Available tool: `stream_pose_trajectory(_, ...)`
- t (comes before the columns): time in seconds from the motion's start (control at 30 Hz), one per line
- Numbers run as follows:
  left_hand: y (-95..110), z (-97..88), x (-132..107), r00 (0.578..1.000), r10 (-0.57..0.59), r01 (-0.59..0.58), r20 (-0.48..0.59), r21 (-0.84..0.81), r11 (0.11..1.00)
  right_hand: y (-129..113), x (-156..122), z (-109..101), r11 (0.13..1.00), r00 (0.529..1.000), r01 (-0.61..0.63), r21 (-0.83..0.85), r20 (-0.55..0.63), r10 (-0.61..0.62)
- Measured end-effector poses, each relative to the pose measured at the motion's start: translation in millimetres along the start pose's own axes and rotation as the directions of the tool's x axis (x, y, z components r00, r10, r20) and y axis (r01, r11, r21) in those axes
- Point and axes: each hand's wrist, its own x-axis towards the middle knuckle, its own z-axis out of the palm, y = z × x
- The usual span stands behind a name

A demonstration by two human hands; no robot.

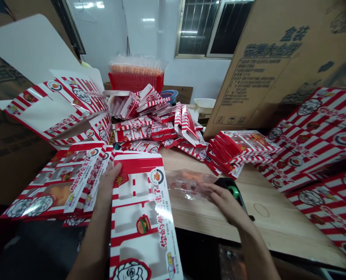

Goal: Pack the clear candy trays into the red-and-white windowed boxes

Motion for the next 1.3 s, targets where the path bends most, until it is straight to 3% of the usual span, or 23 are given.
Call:
stream_pose_trajectory(0.1,0,4.5,-7,0.994,-0.067,0.078,0.085,-0.133,0.988,-2,-2,8,0.977,0.978,0.164,-0.135,-0.107,-0.179)
stream_pose_trajectory(0.17,-2,6.1,-10,0.990,-0.074,0.100,0.120,-0.228,0.968,-9,0,7,0.966,0.953,0.189,-0.178,-0.202,-0.224)
stream_pose_trajectory(0.3,-7,5.6,-9,0.997,-0.059,0.069,0.043,-0.278,0.958,-23,7,-3,0.945,0.886,0.071,-0.320,-0.415,-0.208)
stream_pose_trajectory(0.37,-9,5.0,-8,0.996,-0.082,0.071,-0.027,-0.279,0.958,-22,10,-5,0.875,0.860,-0.012,-0.485,-0.452,-0.239)
stream_pose_trajectory(0.43,-12,4.4,-6,0.989,-0.113,0.083,-0.098,-0.271,0.959,-15,10,-3,0.812,0.872,-0.078,-0.578,-0.435,-0.226)
stream_pose_trajectory(0.53,-16,3.5,-2,0.983,-0.125,0.084,-0.137,-0.271,0.959,0,8,1,0.889,0.933,-0.079,-0.451,-0.348,-0.094)
stream_pose_trajectory(0.6,-19,3.7,-1,0.988,-0.094,0.055,-0.123,-0.289,0.956,6,6,3,0.946,0.949,-0.067,-0.317,-0.312,-0.037)
stream_pose_trajectory(0.73,-21,9.5,-8,0.999,-0.030,0.036,0.032,-0.228,0.973,2,11,6,0.989,0.881,-0.037,-0.142,-0.472,-0.035)
stream_pose_trajectory(0.83,-21,19.9,-25,0.953,-0.043,0.061,0.302,-0.052,0.997,-15,20,18,0.979,0.819,0.143,0.146,-0.573,-0.034)
stream_pose_trajectory(0.87,-22,23.9,-32,0.915,-0.052,0.054,0.399,0.005,0.999,-22,23,24,0.943,0.824,0.204,0.263,-0.566,-0.021)
stream_pose_trajectory(0.93,-23,31.2,-44,0.817,-0.058,0.015,0.574,0.080,0.997,-34,24,36,0.837,0.884,0.227,0.498,-0.466,0.037)
stream_pose_trajectory(1.0,-25,36.1,-53,0.739,-0.042,-0.032,0.672,0.098,0.995,-42,22,45,0.760,0.945,0.124,0.638,-0.311,0.106)
stream_pose_trajectory(1.03,-26,37.2,-56,0.723,-0.041,-0.042,0.689,0.102,0.994,-44,19,46,0.723,0.963,0.054,0.688,-0.228,0.145)
stream_pose_trajectory(1.1,-28,36.7,-57,0.730,-0.060,-0.023,0.680,0.112,0.993,-42,12,44,0.692,0.977,-0.066,0.719,-0.095,0.191)
stream_pose_trajectory(1.17,-31,34.0,-57,0.773,-0.091,0.040,0.628,0.096,0.995,-37,5,36,0.710,0.983,-0.125,0.693,-0.012,0.185)
stream_pose_trajectory(1.3,-40,29.9,-57,0.808,-0.147,0.193,0.571,-0.020,0.981,-29,-4,17,0.790,0.996,-0.078,0.608,0.013,0.089)
